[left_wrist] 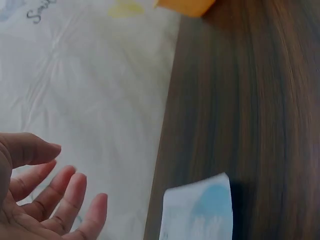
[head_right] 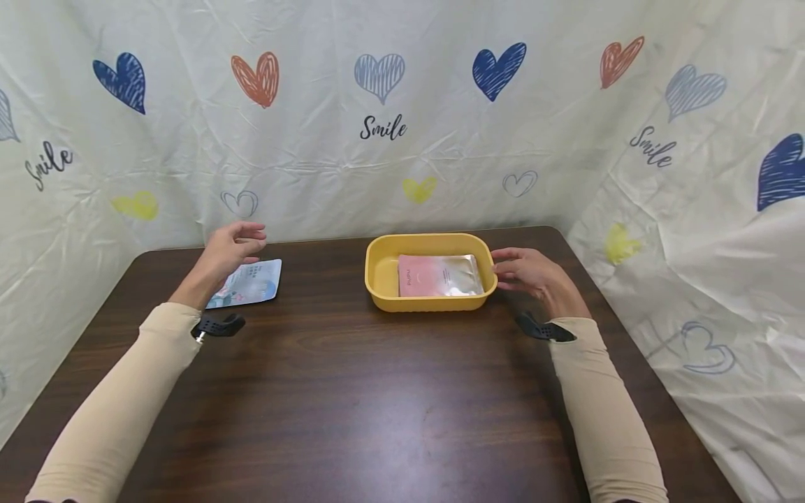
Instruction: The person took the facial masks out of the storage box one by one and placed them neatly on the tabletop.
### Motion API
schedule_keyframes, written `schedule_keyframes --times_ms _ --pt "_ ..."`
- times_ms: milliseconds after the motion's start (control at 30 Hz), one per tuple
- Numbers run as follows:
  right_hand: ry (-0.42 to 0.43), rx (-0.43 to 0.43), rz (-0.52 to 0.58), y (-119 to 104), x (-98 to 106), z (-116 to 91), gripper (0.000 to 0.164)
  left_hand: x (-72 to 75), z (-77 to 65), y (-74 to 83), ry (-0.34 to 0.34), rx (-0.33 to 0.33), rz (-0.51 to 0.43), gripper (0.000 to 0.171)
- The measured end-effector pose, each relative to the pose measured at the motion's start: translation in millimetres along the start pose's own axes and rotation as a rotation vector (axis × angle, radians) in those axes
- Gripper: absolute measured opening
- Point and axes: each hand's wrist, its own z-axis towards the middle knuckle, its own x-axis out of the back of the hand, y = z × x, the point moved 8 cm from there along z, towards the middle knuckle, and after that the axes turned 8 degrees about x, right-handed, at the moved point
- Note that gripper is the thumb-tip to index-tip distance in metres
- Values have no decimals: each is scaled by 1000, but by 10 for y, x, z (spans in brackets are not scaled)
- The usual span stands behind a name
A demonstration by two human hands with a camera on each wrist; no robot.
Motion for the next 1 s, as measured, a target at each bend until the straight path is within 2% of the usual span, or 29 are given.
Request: schedule_keyframes --times_ms 533,1000 --pt "15 1 -25 -26 -11 -19 63 -584 25 447 -126 -124 -108 45" --pt "17 -5 2 -39 -20 -43 61 -1069 45 713 -241 -183 -181 45"
